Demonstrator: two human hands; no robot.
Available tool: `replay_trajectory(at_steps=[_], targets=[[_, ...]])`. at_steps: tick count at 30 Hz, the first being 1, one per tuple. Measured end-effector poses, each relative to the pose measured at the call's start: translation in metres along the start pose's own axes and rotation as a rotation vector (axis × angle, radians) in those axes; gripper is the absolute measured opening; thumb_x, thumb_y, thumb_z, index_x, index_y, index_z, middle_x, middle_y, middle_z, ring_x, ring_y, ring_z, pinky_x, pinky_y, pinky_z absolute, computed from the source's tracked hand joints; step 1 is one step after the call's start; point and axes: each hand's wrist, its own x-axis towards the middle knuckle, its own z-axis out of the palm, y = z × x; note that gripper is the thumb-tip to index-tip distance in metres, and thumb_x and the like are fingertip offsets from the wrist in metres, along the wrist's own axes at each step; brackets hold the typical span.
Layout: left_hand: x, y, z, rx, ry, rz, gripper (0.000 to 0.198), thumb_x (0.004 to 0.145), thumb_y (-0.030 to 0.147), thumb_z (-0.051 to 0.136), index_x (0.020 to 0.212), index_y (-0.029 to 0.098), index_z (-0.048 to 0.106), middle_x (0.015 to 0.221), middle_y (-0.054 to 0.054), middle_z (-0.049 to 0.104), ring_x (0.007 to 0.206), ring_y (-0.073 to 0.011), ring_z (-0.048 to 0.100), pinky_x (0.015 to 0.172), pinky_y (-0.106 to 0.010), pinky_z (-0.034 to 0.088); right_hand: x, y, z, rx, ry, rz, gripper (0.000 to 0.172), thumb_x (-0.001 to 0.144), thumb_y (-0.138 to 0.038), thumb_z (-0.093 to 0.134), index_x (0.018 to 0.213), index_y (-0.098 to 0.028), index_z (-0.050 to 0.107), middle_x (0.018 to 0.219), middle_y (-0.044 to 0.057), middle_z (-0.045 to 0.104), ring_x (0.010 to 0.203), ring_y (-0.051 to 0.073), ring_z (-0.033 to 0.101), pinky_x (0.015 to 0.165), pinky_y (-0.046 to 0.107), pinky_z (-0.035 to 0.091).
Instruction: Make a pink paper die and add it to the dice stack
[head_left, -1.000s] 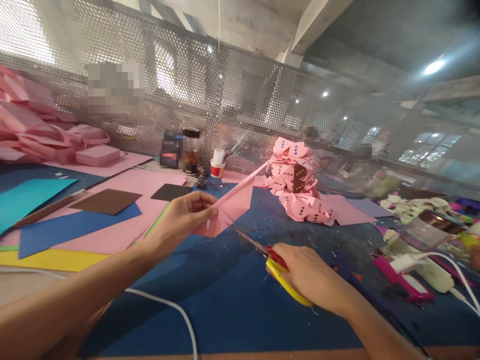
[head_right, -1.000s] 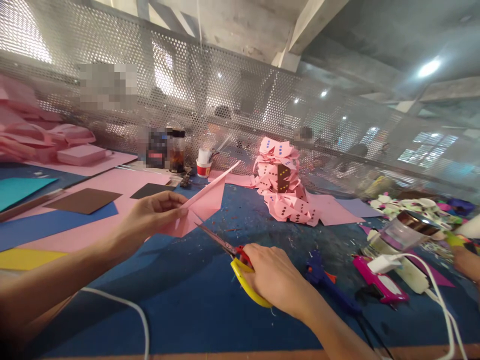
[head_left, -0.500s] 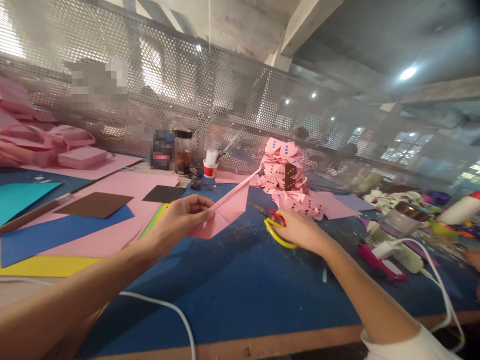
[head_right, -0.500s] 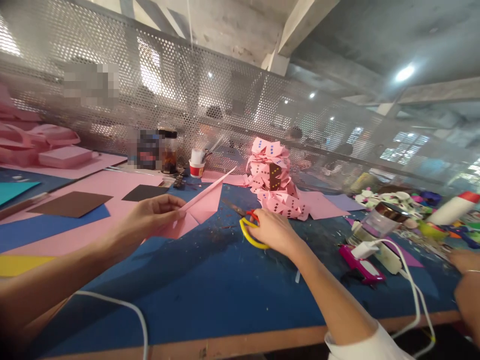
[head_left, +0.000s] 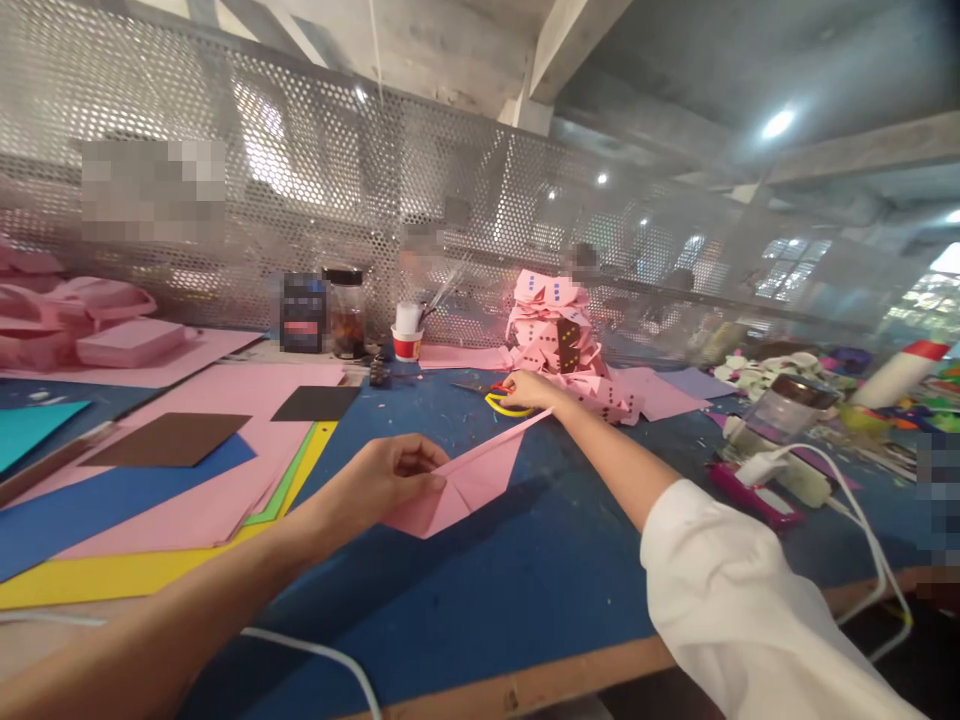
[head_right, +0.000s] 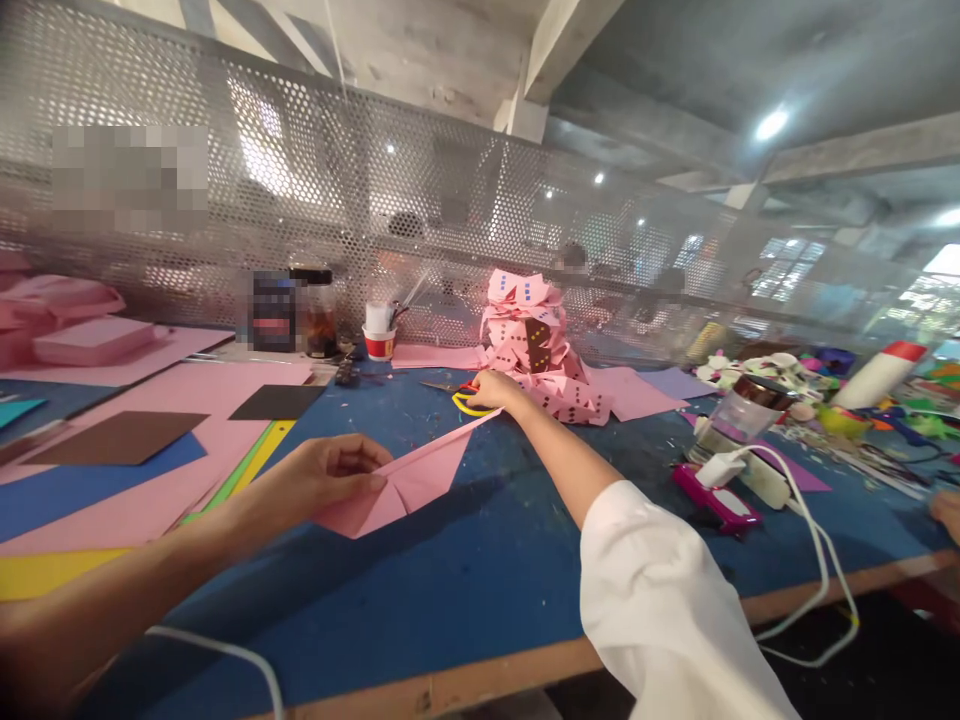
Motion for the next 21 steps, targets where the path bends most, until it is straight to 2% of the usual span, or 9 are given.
replay_trajectory(at_steps=[4, 7, 9, 11, 12, 13, 14, 17, 21], targets=[[0.001, 0.000, -0.001, -0.009, -0.016, -0.011, 0.029, 0.073, 0.040, 0.074, 0.090, 0.017, 0.069, 0.086, -0.004, 0.073, 0.078, -0.0200, 0.065, 0.072, -0.031, 0.047, -0.003, 0.012, -0.005, 0.115, 0.177, -0.008, 0.018, 0.080, -0.023, 0.073, 0.098, -0.017, 0.073, 0.097, 0.003, 0.074, 0.092, 0.021, 0.069, 0.081, 0.029, 0.052], [0.002, -0.003, -0.001, 0.010, -0.034, -0.019, 0.032, 0.073, 0.042, 0.074, 0.093, 0.017, 0.069, 0.089, -0.005, 0.072, 0.080, -0.0203, 0.066, 0.071, -0.031, 0.047, -0.020, 0.022, -0.028, 0.190, 0.406, 0.024, 0.020, 0.089, -0.019, 0.057, 0.104, -0.015, 0.070, 0.105, 0.008, 0.073, 0.097, 0.020, 0.068, 0.085, 0.028, 0.050], [0.003, -0.005, 0.000, 0.017, -0.031, -0.017, 0.034, 0.073, 0.042, 0.075, 0.095, 0.017, 0.069, 0.088, -0.005, 0.071, 0.079, -0.0203, 0.065, 0.070, -0.031, 0.047, -0.043, 0.022, -0.047, 0.221, 0.565, 0.037, 0.027, 0.094, -0.020, 0.046, 0.114, -0.012, 0.063, 0.115, 0.013, 0.069, 0.102, 0.020, 0.065, 0.090, 0.030, 0.049], [0.003, -0.008, 0.001, 0.018, -0.010, -0.020, 0.036, 0.071, 0.042, 0.076, 0.097, 0.017, 0.069, 0.086, -0.004, 0.070, 0.077, -0.0195, 0.065, 0.067, -0.030, 0.047, -0.078, 0.013, -0.059, 0.252, 0.694, -0.015, 0.028, 0.098, -0.021, 0.039, 0.118, -0.015, 0.057, 0.118, 0.012, 0.065, 0.105, 0.017, 0.062, 0.093, 0.029, 0.048], [0.004, -0.009, 0.001, 0.015, -0.006, -0.022, 0.037, 0.071, 0.042, 0.077, 0.098, 0.017, 0.068, 0.084, -0.003, 0.069, 0.075, -0.0187, 0.064, 0.065, -0.029, 0.046, -0.098, 0.005, -0.060, 0.311, 0.789, -0.125, 0.024, 0.098, -0.022, 0.041, 0.115, -0.015, 0.057, 0.114, 0.011, 0.065, 0.100, 0.017, 0.062, 0.091, 0.030, 0.048], [0.003, -0.009, 0.001, 0.006, -0.009, -0.026, 0.038, 0.071, 0.042, 0.078, 0.099, 0.017, 0.067, 0.084, -0.003, 0.068, 0.073, -0.0178, 0.063, 0.063, -0.028, 0.045, -0.119, -0.005, -0.058, 0.345, 0.812, -0.239, 0.019, 0.099, -0.024, 0.044, 0.110, -0.017, 0.057, 0.109, 0.009, 0.065, 0.096, 0.017, 0.062, 0.089, 0.030, 0.049], [0.003, -0.009, 0.002, -0.007, -0.017, -0.031, 0.039, 0.071, 0.042, 0.078, 0.099, 0.018, 0.067, 0.083, -0.002, 0.068, 0.071, -0.0170, 0.062, 0.062, -0.027, 0.044, -0.140, -0.016, -0.052, 0.348, 0.775, -0.347, 0.015, 0.099, -0.025, 0.046, 0.108, -0.019, 0.057, 0.107, 0.007, 0.065, 0.095, 0.017, 0.061, 0.089, 0.031, 0.048], [0.000, -0.007, 0.003, -0.053, -0.068, -0.049, 0.038, 0.074, 0.044, 0.077, 0.100, 0.019, 0.065, 0.085, -0.002, 0.068, 0.071, -0.0164, 0.062, 0.061, -0.026, 0.042, -0.189, -0.044, -0.021, 0.201, 0.514, -0.668, 0.011, 0.096, -0.024, 0.059, 0.107, -0.021, 0.059, 0.108, 0.005, 0.063, 0.105, 0.019, 0.058, 0.095, 0.035, 0.044], [-0.002, -0.004, 0.005, -0.086, -0.111, -0.045, 0.033, 0.077, 0.041, 0.077, 0.097, 0.019, 0.065, 0.088, -0.003, 0.070, 0.077, -0.0169, 0.063, 0.066, -0.026, 0.044, -0.204, -0.058, 0.019, -0.002, 0.373, -0.787, 0.016, 0.095, -0.028, 0.063, 0.106, -0.018, 0.060, 0.104, 0.008, 0.063, 0.103, 0.023, 0.055, 0.088, 0.037, 0.042]])
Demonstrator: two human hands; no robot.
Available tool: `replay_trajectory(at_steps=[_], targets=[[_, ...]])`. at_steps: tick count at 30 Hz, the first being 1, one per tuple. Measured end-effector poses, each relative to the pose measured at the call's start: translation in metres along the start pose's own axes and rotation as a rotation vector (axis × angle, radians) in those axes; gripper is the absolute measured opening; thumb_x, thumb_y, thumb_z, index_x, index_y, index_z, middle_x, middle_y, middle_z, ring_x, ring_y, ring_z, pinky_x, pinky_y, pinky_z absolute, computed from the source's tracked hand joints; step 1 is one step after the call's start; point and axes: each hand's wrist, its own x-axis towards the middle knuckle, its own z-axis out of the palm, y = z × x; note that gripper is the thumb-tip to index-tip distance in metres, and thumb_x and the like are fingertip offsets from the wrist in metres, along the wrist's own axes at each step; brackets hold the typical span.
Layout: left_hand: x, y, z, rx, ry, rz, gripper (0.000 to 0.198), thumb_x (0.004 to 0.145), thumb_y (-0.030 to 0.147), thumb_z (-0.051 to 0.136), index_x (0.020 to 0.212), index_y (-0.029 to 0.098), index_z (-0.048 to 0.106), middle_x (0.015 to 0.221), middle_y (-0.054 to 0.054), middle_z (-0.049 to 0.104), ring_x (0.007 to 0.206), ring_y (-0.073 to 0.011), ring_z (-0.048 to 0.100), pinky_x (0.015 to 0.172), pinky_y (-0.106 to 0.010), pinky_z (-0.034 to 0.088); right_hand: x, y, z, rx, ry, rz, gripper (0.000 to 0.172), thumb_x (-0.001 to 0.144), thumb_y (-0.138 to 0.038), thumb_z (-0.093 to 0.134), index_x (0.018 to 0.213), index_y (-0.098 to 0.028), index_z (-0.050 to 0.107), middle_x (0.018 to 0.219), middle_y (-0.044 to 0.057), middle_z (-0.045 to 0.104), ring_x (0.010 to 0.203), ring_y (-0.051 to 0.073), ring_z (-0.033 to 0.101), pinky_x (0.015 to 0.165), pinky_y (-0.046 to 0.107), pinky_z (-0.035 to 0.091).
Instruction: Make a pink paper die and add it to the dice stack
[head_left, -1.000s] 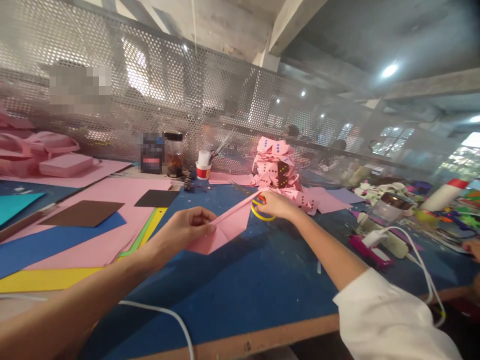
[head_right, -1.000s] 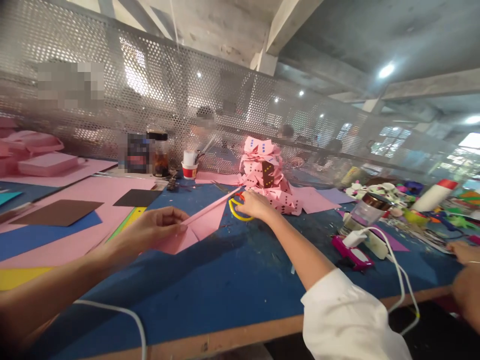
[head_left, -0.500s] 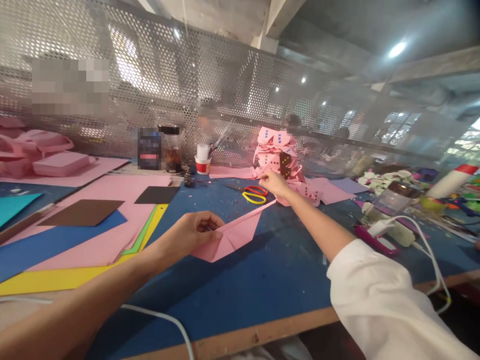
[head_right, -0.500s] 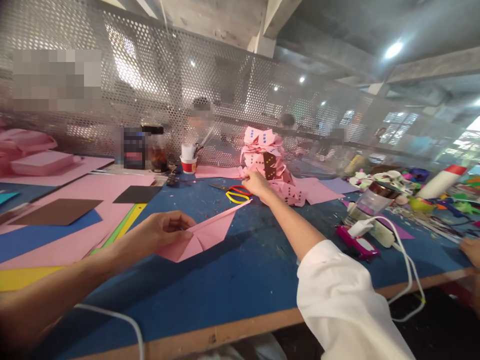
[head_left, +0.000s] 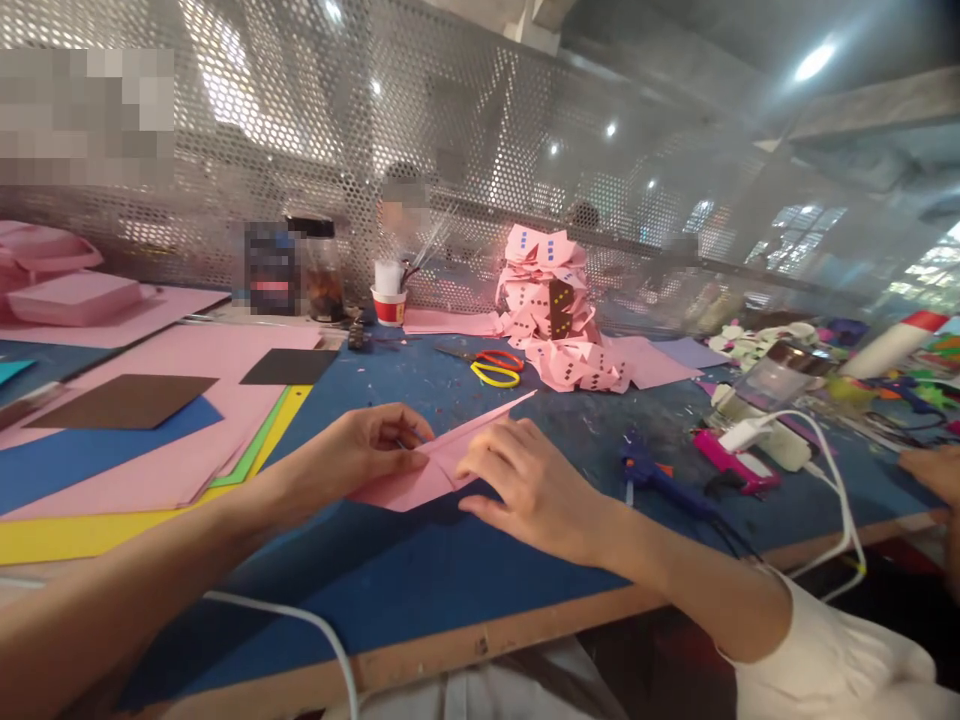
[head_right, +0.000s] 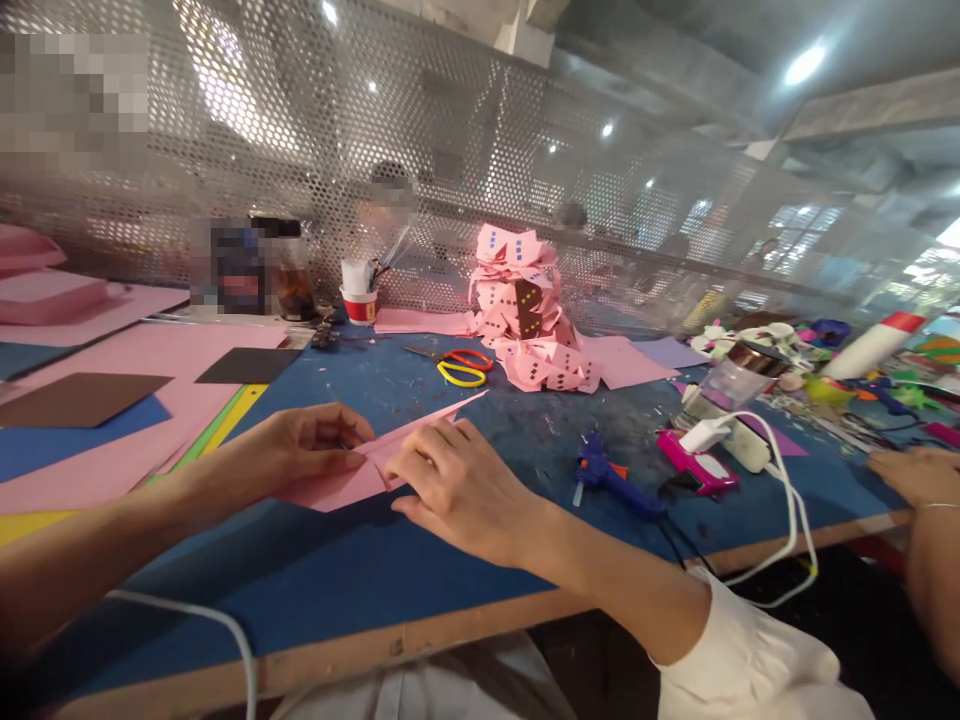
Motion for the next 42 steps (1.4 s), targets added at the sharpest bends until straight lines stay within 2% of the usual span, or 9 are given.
replay_trajectory(at_steps=[4, 9, 17, 19, 22, 24, 31, 36, 42], targets=[[0.001, -0.001, 0.002, -0.008, -0.014, -0.020, 0.030, 0.077, 0.039, 0.077, 0.094, 0.019, 0.064, 0.085, -0.002, 0.069, 0.074, -0.0157, 0.062, 0.066, -0.025, 0.044, 0.001, 0.006, 0.017, -0.043, 0.015, -0.019, 0.012, 0.100, -0.026, 0.054, 0.099, -0.016, 0.061, 0.098, 0.007, 0.062, 0.097, 0.022, 0.054, 0.086, 0.036, 0.040], [0.003, -0.009, 0.005, 0.052, -0.034, -0.016, 0.025, 0.077, 0.040, 0.076, 0.086, 0.019, 0.065, 0.076, 0.000, 0.066, 0.067, -0.0143, 0.058, 0.061, -0.024, 0.042, -0.001, 0.008, 0.019, -0.015, 0.014, -0.021, 0.018, 0.103, -0.026, 0.049, 0.097, -0.017, 0.063, 0.093, 0.006, 0.063, 0.093, 0.020, 0.054, 0.084, 0.036, 0.037], [-0.008, -0.003, 0.016, 0.531, 0.045, 0.002, 0.017, 0.087, 0.035, 0.062, 0.094, 0.025, 0.074, 0.078, 0.002, 0.071, 0.070, -0.0175, 0.063, 0.063, -0.025, 0.044, -0.011, 0.010, 0.025, 0.114, -0.048, 0.046, 0.017, 0.100, -0.030, 0.055, 0.094, -0.018, 0.066, 0.093, 0.005, 0.065, 0.092, 0.019, 0.058, 0.087, 0.035, 0.039], [-0.010, 0.000, 0.018, 0.610, 0.062, 0.061, 0.016, 0.086, 0.032, 0.061, 0.092, 0.025, 0.074, 0.084, 0.001, 0.072, 0.074, -0.0183, 0.063, 0.068, -0.026, 0.045, -0.011, 0.009, 0.025, 0.139, -0.052, 0.067, 0.016, 0.100, -0.029, 0.056, 0.094, -0.018, 0.067, 0.093, 0.004, 0.066, 0.092, 0.018, 0.058, 0.086, 0.034, 0.039], [-0.010, 0.002, 0.021, 0.702, 0.076, 0.233, 0.014, 0.085, 0.030, 0.062, 0.086, 0.025, 0.074, 0.098, -0.002, 0.071, 0.089, -0.0209, 0.064, 0.080, -0.029, 0.045, -0.010, 0.007, 0.025, 0.155, -0.062, 0.094, 0.017, 0.101, -0.029, 0.055, 0.096, -0.019, 0.067, 0.094, 0.004, 0.067, 0.093, 0.018, 0.059, 0.085, 0.034, 0.039], [-0.010, 0.002, 0.024, 0.712, 0.059, 0.294, 0.015, 0.087, 0.028, 0.059, 0.086, 0.025, 0.074, 0.100, -0.003, 0.070, 0.092, -0.0209, 0.063, 0.084, -0.029, 0.045, -0.010, 0.006, 0.025, 0.163, -0.069, 0.104, 0.018, 0.102, -0.029, 0.053, 0.098, -0.019, 0.067, 0.095, 0.005, 0.067, 0.094, 0.018, 0.060, 0.085, 0.034, 0.039], [-0.010, -0.003, 0.029, 0.737, -0.054, 0.364, 0.025, 0.086, 0.013, 0.051, 0.089, 0.025, 0.073, 0.092, -0.003, 0.069, 0.088, -0.0180, 0.062, 0.080, -0.027, 0.046, -0.011, 0.006, 0.029, 0.209, -0.066, 0.150, 0.015, 0.101, -0.025, 0.053, 0.095, -0.019, 0.066, 0.096, 0.005, 0.067, 0.098, 0.019, 0.061, 0.091, 0.035, 0.041], [-0.009, -0.007, 0.027, 0.763, -0.057, 0.390, 0.024, 0.084, 0.011, 0.050, 0.086, 0.023, 0.071, 0.092, -0.004, 0.068, 0.088, -0.0184, 0.061, 0.080, -0.028, 0.046, -0.011, 0.003, 0.031, 0.272, -0.027, 0.226, 0.005, 0.096, -0.018, 0.058, 0.093, -0.019, 0.062, 0.095, 0.004, 0.067, 0.094, 0.019, 0.062, 0.090, 0.035, 0.044], [-0.007, -0.010, 0.029, 0.764, -0.031, 0.415, 0.027, 0.081, 0.008, 0.051, 0.089, 0.024, 0.071, 0.091, -0.001, 0.069, 0.087, -0.0176, 0.061, 0.080, -0.027, 0.045, -0.008, 0.001, 0.030, 0.343, -0.026, 0.267, 0.007, 0.094, -0.014, 0.057, 0.094, -0.019, 0.061, 0.095, 0.004, 0.069, 0.091, 0.017, 0.064, 0.088, 0.033, 0.045]])
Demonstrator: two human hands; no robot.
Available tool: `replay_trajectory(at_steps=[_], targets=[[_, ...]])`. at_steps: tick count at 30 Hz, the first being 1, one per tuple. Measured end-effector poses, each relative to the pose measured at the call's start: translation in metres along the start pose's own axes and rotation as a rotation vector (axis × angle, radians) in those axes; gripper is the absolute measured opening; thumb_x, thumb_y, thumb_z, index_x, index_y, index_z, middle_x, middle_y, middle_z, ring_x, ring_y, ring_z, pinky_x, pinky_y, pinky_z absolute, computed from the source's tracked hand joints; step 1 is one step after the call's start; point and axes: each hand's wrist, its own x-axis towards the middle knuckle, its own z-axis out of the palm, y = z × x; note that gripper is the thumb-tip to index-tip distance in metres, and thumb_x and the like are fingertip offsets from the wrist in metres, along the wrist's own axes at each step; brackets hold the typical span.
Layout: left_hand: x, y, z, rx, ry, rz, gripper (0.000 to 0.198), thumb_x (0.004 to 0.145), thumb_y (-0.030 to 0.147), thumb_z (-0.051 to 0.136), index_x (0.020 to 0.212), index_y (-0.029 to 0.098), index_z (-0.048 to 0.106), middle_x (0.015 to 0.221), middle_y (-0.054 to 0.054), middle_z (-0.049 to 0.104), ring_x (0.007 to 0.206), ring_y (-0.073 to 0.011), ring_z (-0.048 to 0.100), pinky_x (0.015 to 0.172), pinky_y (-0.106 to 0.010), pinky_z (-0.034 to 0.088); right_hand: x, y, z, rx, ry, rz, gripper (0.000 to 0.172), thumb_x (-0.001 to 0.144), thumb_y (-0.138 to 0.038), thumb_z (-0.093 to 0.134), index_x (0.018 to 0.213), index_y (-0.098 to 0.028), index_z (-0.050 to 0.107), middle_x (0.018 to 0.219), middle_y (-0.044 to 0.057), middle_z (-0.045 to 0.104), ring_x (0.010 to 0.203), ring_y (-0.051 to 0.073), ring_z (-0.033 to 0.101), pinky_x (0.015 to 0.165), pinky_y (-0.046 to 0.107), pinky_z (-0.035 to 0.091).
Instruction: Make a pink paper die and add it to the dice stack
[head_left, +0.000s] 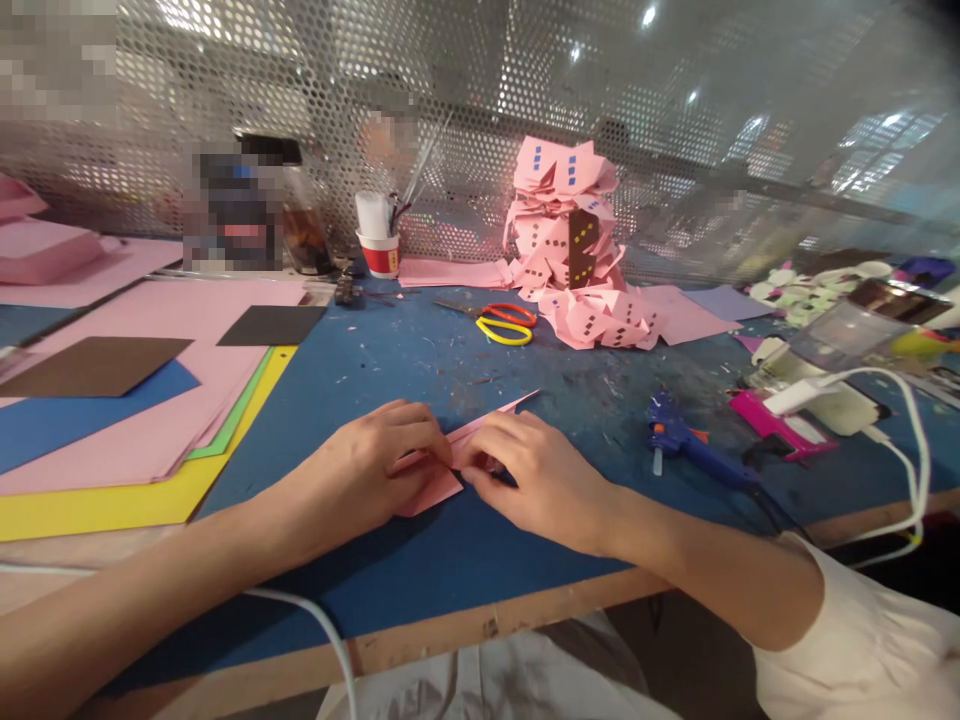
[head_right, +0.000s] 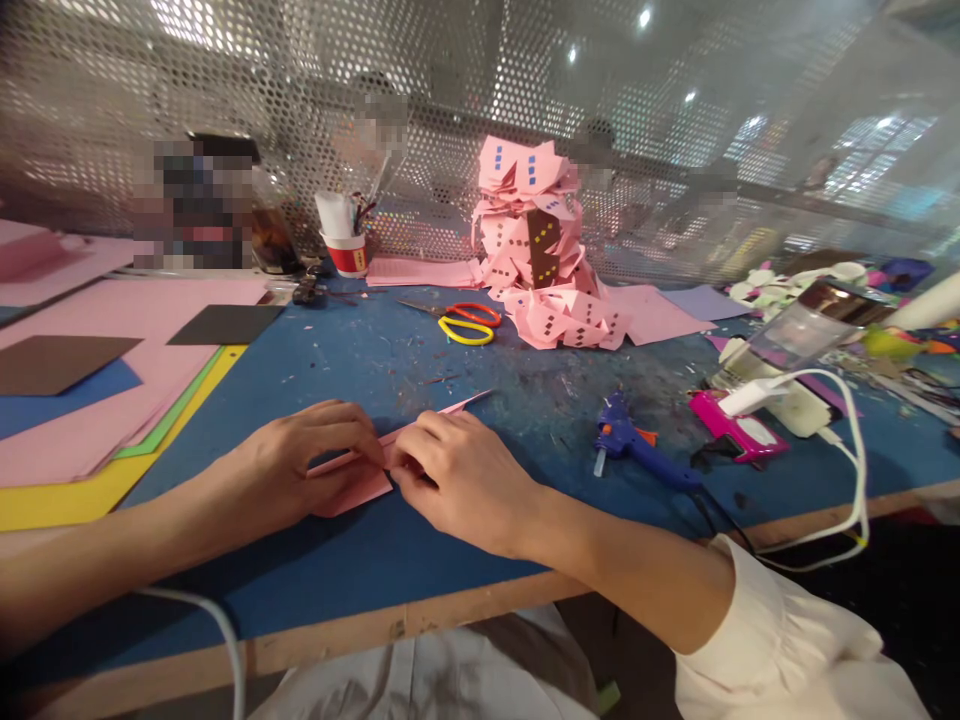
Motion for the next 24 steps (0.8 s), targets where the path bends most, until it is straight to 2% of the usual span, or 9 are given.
replay_trajectory(at_steps=[6, 16, 24], targets=[[0.0010, 0.0012, 0.0007, -0.002, 0.011, -0.034, 0.031, 0.077, 0.004, 0.049, 0.088, 0.024, 0.071, 0.092, -0.001, 0.069, 0.087, -0.0174, 0.062, 0.081, -0.027, 0.045, 0.0012, -0.0023, -0.0010, 0.029, 0.003, 0.052, 0.009, 0.096, -0.016, 0.055, 0.097, -0.018, 0.063, 0.093, 0.004, 0.069, 0.085, 0.015, 0.063, 0.086, 0.031, 0.047], [0.0024, 0.0022, 0.0031, 0.053, 0.007, -0.023, 0.023, 0.082, 0.007, 0.053, 0.086, 0.022, 0.070, 0.087, -0.001, 0.066, 0.081, -0.0163, 0.060, 0.075, -0.026, 0.044, 0.0022, -0.0034, -0.0016, 0.030, 0.000, 0.098, 0.007, 0.093, -0.015, 0.056, 0.088, -0.018, 0.061, 0.087, 0.002, 0.063, 0.073, 0.012, 0.056, 0.072, 0.026, 0.046], [0.0036, 0.0036, 0.0020, 0.026, 0.008, -0.038, 0.022, 0.083, 0.006, 0.053, 0.085, 0.021, 0.069, 0.086, 0.000, 0.065, 0.082, -0.0155, 0.059, 0.074, -0.026, 0.043, 0.0024, -0.0042, -0.0030, 0.057, -0.007, 0.136, 0.005, 0.093, -0.022, 0.060, 0.091, -0.018, 0.063, 0.088, 0.001, 0.061, 0.073, 0.011, 0.056, 0.071, 0.025, 0.045]])
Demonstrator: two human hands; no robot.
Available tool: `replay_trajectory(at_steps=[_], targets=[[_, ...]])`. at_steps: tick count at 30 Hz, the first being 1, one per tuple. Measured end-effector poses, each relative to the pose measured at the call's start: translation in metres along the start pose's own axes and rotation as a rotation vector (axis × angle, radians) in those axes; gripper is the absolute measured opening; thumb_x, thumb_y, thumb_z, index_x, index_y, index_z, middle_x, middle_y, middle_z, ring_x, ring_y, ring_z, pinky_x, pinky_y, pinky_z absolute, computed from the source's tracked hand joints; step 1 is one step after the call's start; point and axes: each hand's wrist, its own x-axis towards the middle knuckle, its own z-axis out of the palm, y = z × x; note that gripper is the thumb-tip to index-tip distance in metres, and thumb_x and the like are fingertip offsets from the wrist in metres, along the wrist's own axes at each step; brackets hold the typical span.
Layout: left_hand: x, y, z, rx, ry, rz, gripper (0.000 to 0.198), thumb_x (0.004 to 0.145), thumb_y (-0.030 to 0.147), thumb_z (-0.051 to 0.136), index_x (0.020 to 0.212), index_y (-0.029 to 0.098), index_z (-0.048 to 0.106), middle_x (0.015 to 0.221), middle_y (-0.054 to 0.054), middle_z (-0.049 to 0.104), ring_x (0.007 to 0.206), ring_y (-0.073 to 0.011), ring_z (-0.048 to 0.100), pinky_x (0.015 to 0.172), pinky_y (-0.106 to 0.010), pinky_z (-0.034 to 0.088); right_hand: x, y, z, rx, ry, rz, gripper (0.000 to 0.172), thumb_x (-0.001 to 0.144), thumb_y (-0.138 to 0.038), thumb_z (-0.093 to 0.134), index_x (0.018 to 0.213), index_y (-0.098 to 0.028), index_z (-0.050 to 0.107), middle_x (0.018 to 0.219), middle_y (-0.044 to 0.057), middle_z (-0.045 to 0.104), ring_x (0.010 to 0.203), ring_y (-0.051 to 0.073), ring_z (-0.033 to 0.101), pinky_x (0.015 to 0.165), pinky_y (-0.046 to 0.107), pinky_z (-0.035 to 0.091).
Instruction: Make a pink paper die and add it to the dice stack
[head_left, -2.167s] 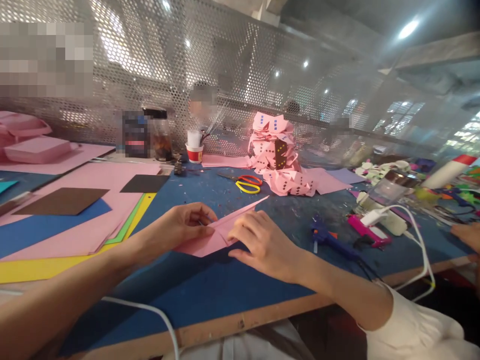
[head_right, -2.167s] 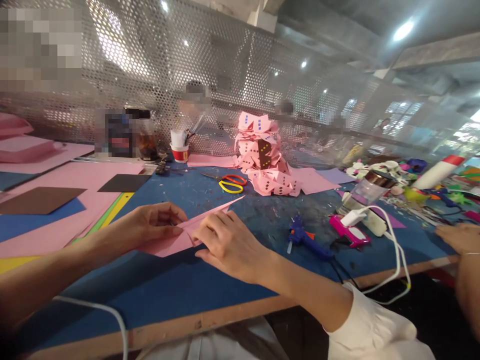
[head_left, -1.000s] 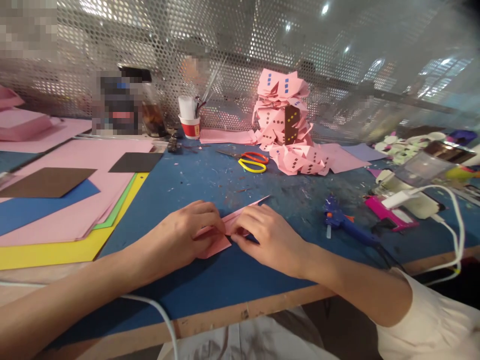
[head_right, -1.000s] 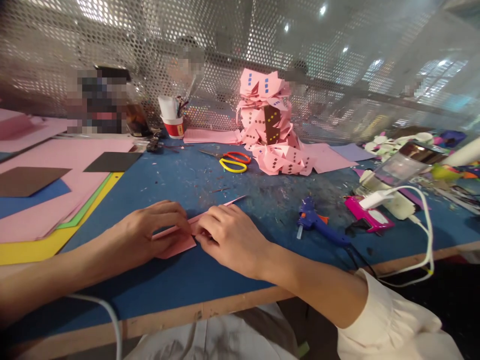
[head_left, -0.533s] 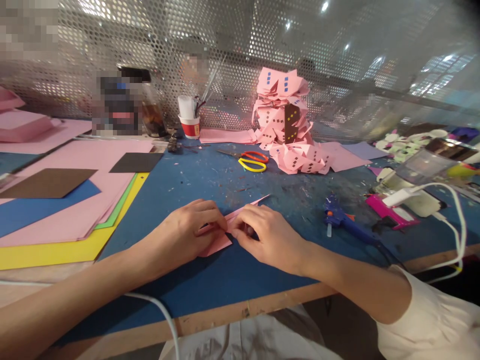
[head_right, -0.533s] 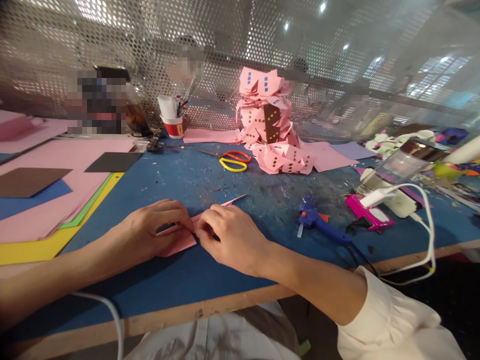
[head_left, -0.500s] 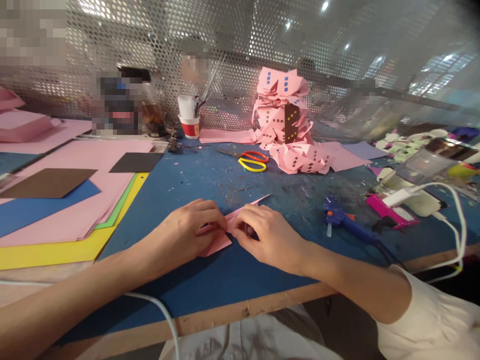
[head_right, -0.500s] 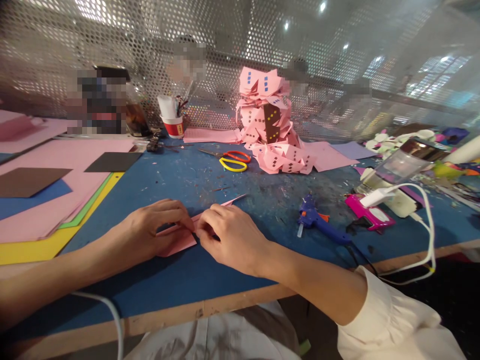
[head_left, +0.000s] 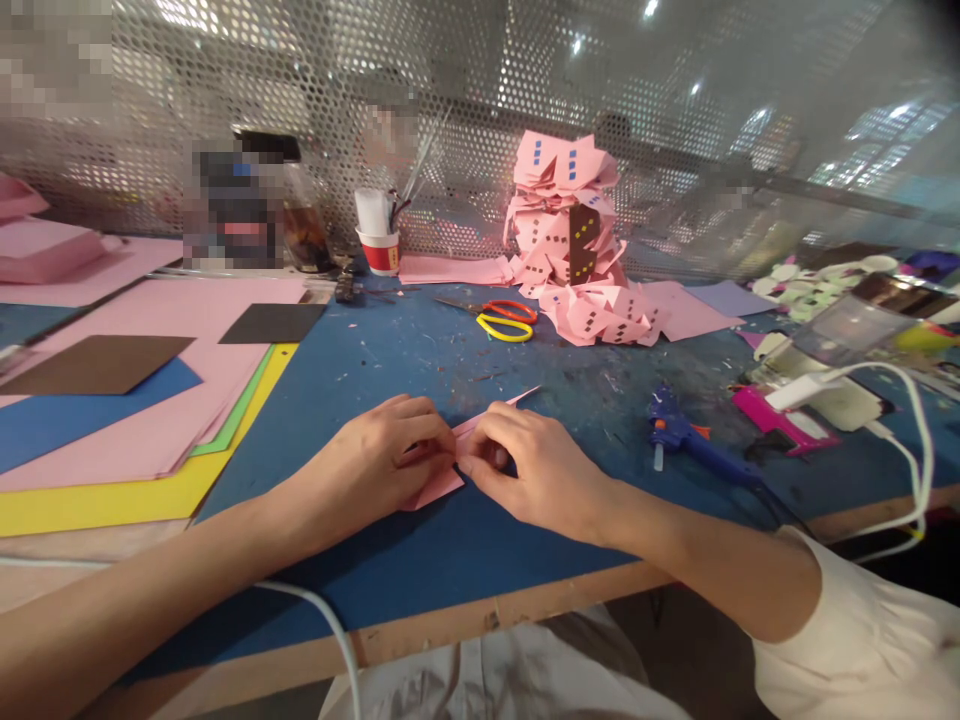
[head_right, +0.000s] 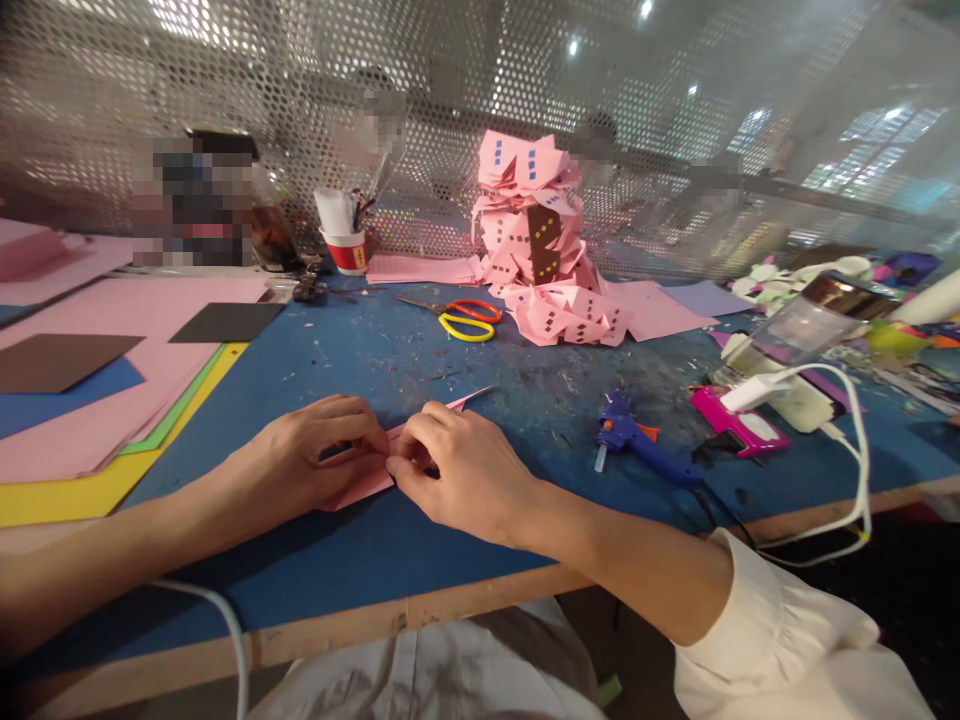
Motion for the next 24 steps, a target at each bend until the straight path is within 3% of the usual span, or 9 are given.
replay_trajectory(at_steps=[8, 24], targets=[[0.0012, 0.0044, -0.0020, -0.020, -0.023, -0.072, 0.024, 0.081, 0.006, 0.051, 0.085, 0.021, 0.069, 0.087, 0.000, 0.066, 0.083, -0.0160, 0.059, 0.075, -0.026, 0.043, 0.0004, 0.0000, 0.0010, -0.007, 0.008, 0.025, 0.012, 0.094, -0.019, 0.057, 0.082, -0.018, 0.059, 0.084, 0.000, 0.058, 0.069, 0.010, 0.053, 0.067, 0.024, 0.043], [0.0003, 0.0068, -0.0026, -0.047, 0.014, -0.118, 0.024, 0.080, 0.006, 0.051, 0.087, 0.020, 0.069, 0.088, 0.001, 0.067, 0.085, -0.0153, 0.061, 0.077, -0.026, 0.043, 0.0019, 0.0031, 0.0042, -0.031, -0.013, 0.043, 0.010, 0.091, -0.017, 0.056, 0.081, -0.018, 0.057, 0.089, 0.000, 0.055, 0.069, 0.009, 0.052, 0.067, 0.024, 0.044]])
